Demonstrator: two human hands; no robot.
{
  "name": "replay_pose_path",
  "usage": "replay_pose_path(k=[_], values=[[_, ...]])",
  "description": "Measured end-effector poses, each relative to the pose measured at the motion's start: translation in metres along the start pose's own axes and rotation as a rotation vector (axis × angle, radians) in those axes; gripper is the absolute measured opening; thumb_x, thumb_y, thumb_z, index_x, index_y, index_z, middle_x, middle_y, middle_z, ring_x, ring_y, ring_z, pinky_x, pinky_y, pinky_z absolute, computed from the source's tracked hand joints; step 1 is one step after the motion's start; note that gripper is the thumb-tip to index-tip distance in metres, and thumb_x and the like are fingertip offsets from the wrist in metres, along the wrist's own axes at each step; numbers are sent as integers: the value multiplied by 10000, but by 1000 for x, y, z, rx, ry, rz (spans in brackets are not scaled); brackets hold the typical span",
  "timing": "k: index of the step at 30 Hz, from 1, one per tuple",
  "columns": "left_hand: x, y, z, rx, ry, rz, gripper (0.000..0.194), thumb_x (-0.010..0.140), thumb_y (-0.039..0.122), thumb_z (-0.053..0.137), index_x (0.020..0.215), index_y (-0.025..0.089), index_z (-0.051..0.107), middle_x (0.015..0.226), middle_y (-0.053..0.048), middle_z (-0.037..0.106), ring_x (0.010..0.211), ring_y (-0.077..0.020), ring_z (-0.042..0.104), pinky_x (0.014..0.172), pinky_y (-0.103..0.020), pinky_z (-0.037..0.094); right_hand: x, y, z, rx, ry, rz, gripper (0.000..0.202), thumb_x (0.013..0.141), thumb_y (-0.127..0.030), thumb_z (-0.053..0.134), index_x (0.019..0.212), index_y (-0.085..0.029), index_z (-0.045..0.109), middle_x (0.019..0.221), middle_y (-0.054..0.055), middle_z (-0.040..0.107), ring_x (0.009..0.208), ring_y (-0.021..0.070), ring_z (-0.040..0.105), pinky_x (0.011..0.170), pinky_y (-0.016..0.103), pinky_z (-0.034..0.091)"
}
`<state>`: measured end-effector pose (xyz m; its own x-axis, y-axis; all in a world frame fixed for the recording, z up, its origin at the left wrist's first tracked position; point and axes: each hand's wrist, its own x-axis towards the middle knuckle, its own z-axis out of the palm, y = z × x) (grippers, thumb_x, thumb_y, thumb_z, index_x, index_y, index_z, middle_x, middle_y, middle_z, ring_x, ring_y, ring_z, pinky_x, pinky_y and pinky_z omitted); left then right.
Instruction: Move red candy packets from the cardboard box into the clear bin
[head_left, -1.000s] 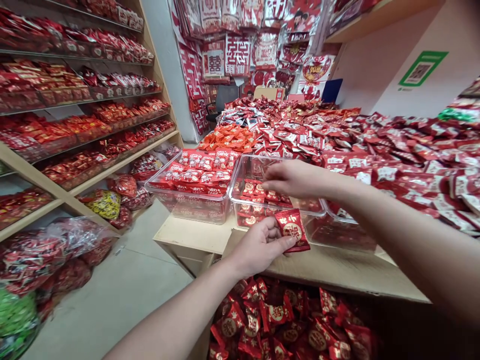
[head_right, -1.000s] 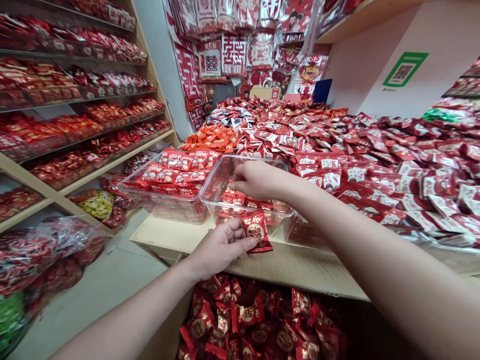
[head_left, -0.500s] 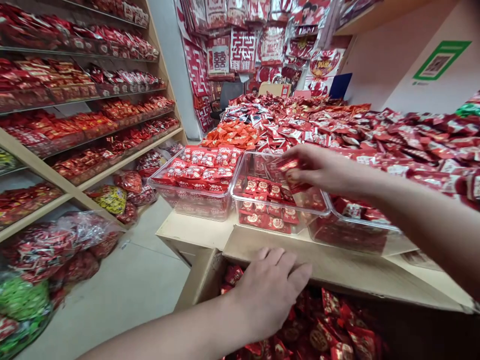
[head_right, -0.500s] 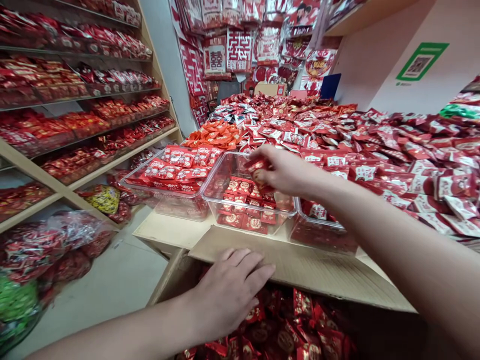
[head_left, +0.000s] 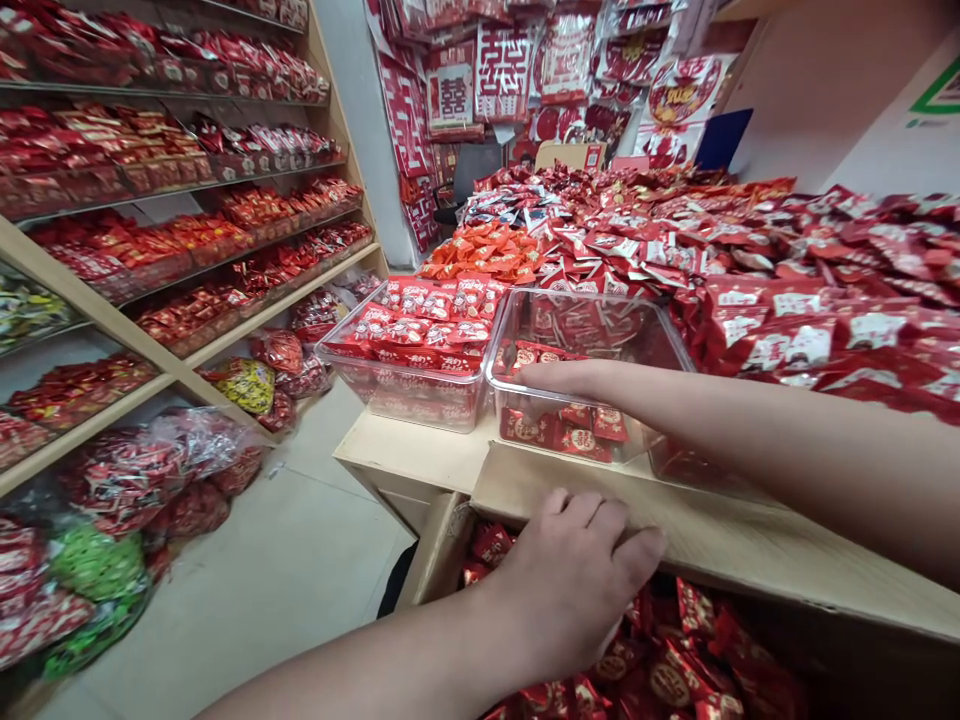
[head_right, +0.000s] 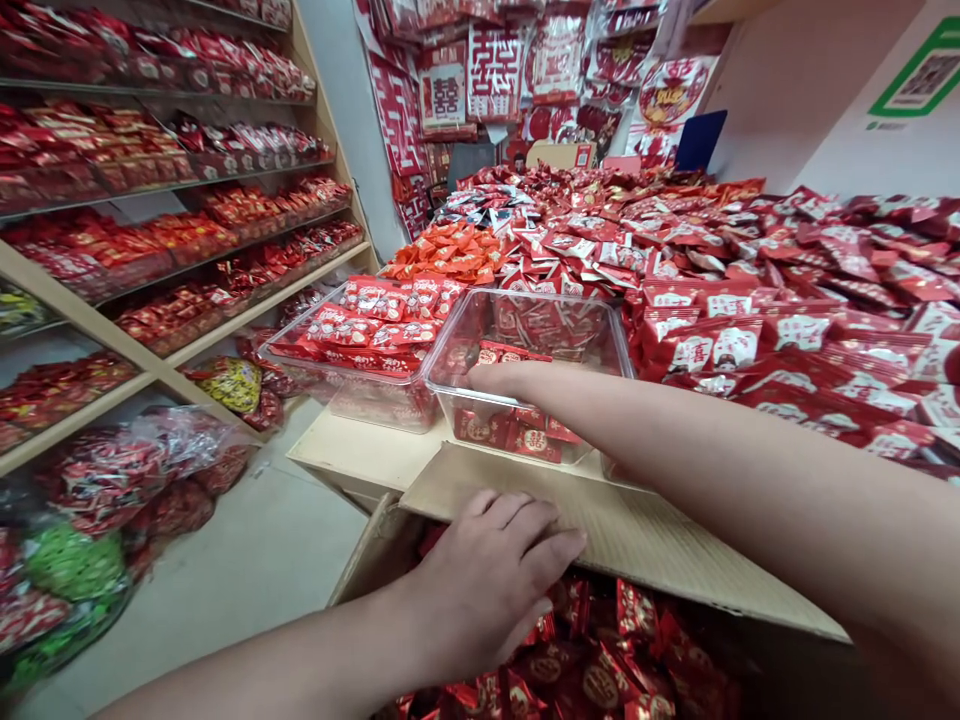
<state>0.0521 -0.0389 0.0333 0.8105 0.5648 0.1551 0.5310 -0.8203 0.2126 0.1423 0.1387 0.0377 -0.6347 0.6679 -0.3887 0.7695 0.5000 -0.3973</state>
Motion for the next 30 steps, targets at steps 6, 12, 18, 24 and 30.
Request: replay_pose_path(k=[6,12,18,24,30], values=[[1,0,0,-2,15,-5,399,758,209,456,1150,173,391,959,-66,493,911,-201,436,750,-332,341,-15,5,-19,178,170,119,157,590,-117,555,737,-169,568,665,-10,557,608,117,494,545,223,393],[1,-1,1,-12,14,-2,396,759,219,452,1147,169,392,946,-68,498,895,-211,439,736,-347,342,-33,9,-27,791,380,276,93,650,-91,523,619,-162,471,569,-6,523,494,83,489,480,213,430],[-1,-1,0,-13,21,-15,401,752,232,464,1143,178,391,948,-64,500,904,-205,439,757,-345,341,-34,10,-21,1239,444,258,229,668,22,491,780,-174,448,578,-26,550,484,74,538,490,203,473],[-2,1,0,-10,29,-14,371,774,221,428,1141,177,394,954,-67,506,914,-203,438,757,-339,340,-33,9,-21,1218,430,319,133,700,-37,479,698,-167,451,563,-20,549,503,93,565,523,226,478],[-1,1,0,-12,35,-15,355,783,215,417,1136,177,403,949,-67,509,906,-204,443,741,-333,335,-33,7,-8,886,261,499,157,649,-63,488,545,-171,443,441,-22,498,462,106,525,493,222,443]])
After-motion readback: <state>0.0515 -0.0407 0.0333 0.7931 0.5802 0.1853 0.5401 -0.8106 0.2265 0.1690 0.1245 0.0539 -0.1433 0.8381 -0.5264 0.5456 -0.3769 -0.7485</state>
